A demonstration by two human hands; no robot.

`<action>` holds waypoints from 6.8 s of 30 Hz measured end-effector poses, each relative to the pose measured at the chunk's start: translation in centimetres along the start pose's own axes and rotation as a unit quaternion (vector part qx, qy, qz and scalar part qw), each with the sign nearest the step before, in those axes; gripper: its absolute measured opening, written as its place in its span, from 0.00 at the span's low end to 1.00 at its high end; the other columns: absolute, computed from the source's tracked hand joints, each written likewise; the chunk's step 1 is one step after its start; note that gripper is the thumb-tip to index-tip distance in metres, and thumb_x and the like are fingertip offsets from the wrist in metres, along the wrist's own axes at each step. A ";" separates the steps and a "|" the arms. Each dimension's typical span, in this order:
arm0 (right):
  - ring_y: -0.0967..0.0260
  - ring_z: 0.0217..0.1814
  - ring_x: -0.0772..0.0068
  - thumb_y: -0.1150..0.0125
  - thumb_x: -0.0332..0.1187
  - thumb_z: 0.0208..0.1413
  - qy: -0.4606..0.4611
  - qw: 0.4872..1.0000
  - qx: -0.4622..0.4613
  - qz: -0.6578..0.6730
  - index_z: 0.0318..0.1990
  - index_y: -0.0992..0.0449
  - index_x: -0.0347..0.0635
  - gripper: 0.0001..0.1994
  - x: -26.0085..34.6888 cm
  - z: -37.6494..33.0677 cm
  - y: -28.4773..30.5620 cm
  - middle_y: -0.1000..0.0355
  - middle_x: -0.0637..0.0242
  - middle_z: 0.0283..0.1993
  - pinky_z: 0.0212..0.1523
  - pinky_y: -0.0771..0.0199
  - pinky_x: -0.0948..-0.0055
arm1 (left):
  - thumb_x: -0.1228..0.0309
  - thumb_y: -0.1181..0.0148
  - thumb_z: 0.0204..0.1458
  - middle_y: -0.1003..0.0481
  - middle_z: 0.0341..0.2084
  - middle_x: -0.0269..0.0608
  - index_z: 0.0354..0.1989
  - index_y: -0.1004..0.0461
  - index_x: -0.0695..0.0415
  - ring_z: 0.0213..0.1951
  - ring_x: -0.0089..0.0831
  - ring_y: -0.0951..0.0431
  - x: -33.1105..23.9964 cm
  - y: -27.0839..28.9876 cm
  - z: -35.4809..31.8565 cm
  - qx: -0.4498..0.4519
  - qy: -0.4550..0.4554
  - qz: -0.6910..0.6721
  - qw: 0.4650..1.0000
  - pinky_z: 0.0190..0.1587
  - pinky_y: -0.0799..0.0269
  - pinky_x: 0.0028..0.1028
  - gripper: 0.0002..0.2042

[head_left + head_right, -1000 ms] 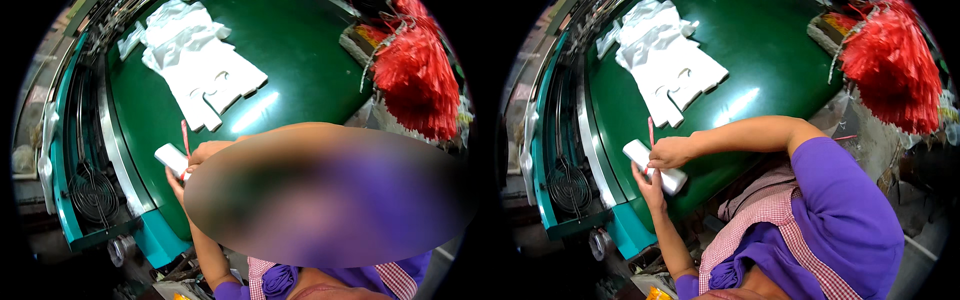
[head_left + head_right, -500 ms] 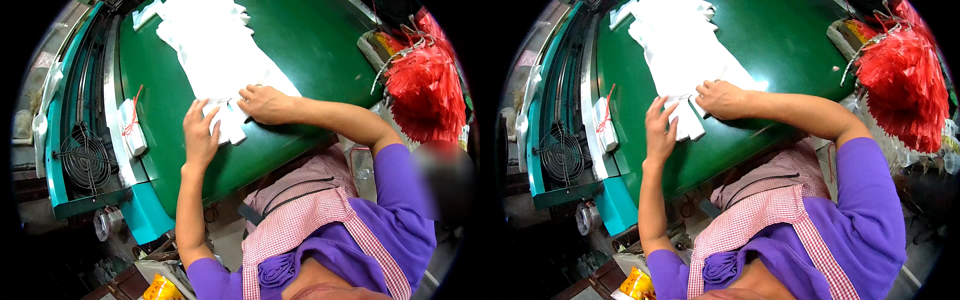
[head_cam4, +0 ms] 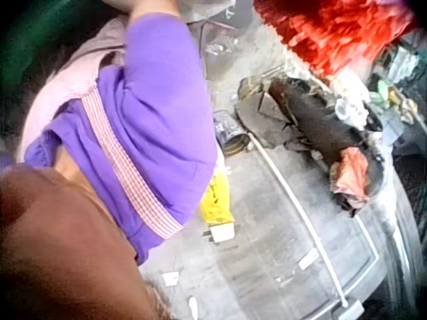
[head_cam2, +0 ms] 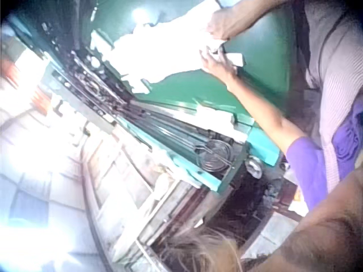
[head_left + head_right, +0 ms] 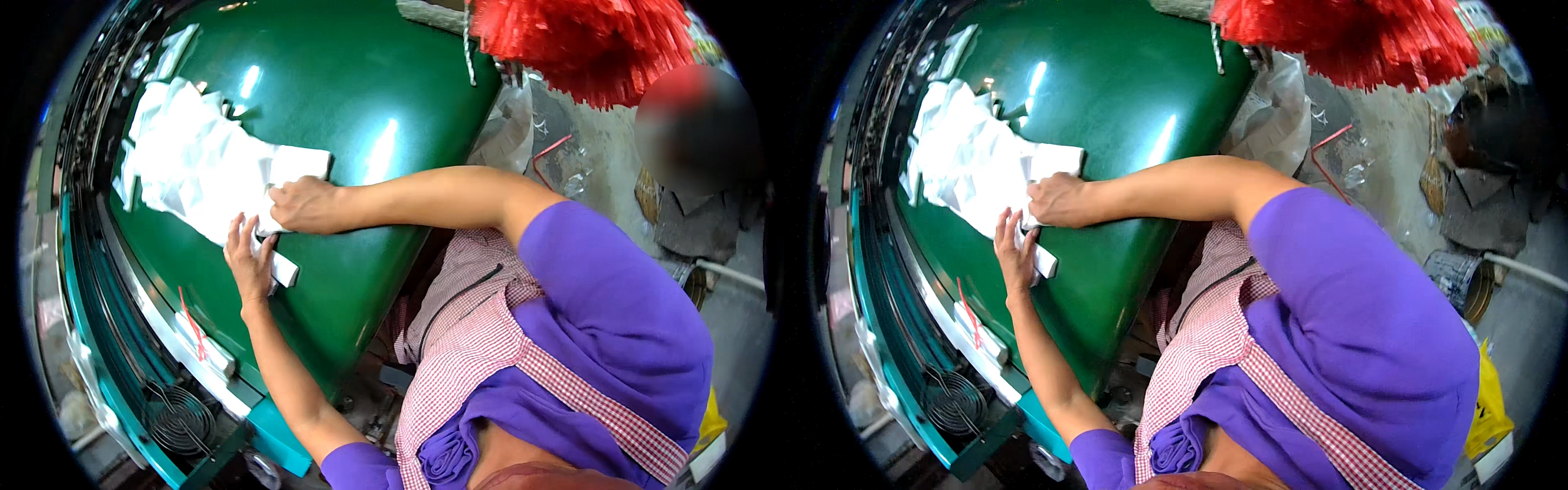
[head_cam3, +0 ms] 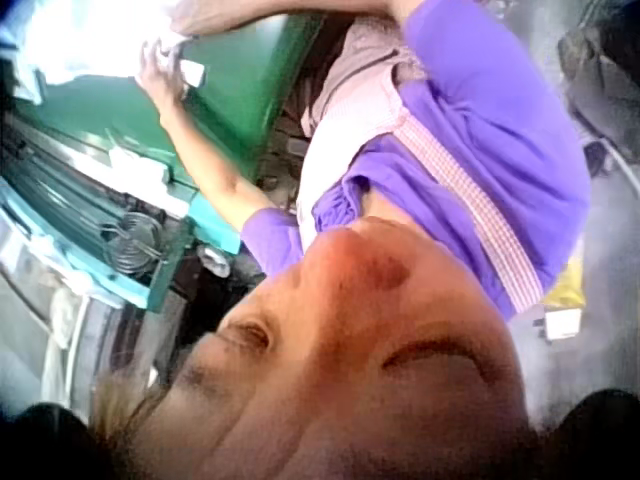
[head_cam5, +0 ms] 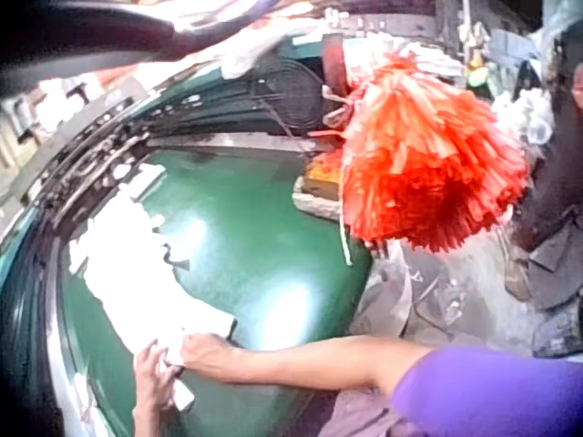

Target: The person folds white rectangular items on a green table and ties them with red plastic strips. They stack the finished bundles and place them into a large white sack. The person repeats this process for multiple items throughout the clip.

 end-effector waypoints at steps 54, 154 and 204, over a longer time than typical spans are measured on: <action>0.41 0.62 0.54 0.47 0.35 0.52 0.135 0.964 0.218 0.078 0.47 0.29 0.36 0.17 3.3 -1.1 3.3 0.37 0.50 0.59 0.54 0.35 0.56 | 0.77 0.44 0.47 0.26 0.48 0.47 0.46 0.25 0.56 0.49 0.42 0.26 -11.4 1.0 -10.5 -0.110 -0.120 0.057 0.985 0.53 0.33 0.39 0.15; 0.29 0.35 0.46 0.46 0.34 0.53 -0.030 0.794 0.394 0.462 0.39 0.27 0.39 0.10 7.2 -8.7 9.5 0.28 0.49 0.35 0.35 0.30 0.52 | 0.72 0.31 0.44 0.23 0.34 0.40 0.40 0.26 0.68 0.36 0.25 0.24 -9.7 5.7 -10.5 0.021 0.224 -0.650 0.725 0.41 0.28 0.25 0.17; 0.31 0.46 0.56 0.37 0.34 0.46 0.162 0.910 0.328 0.196 0.44 0.33 0.38 0.19 7.3 2.4 3.2 0.30 0.58 0.42 0.49 0.32 0.61 | 0.77 0.35 0.38 0.27 0.36 0.43 0.41 0.27 0.57 0.36 0.42 0.26 -7.0 7.4 -11.3 -0.085 0.039 -0.038 0.995 0.39 0.29 0.35 0.17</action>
Point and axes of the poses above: each hand's wrist, its own z-axis towards the middle knuckle, its own y-axis out of the back of the hand, x = y × z, the point moved 5 cm from there along z, towards the middle knuckle
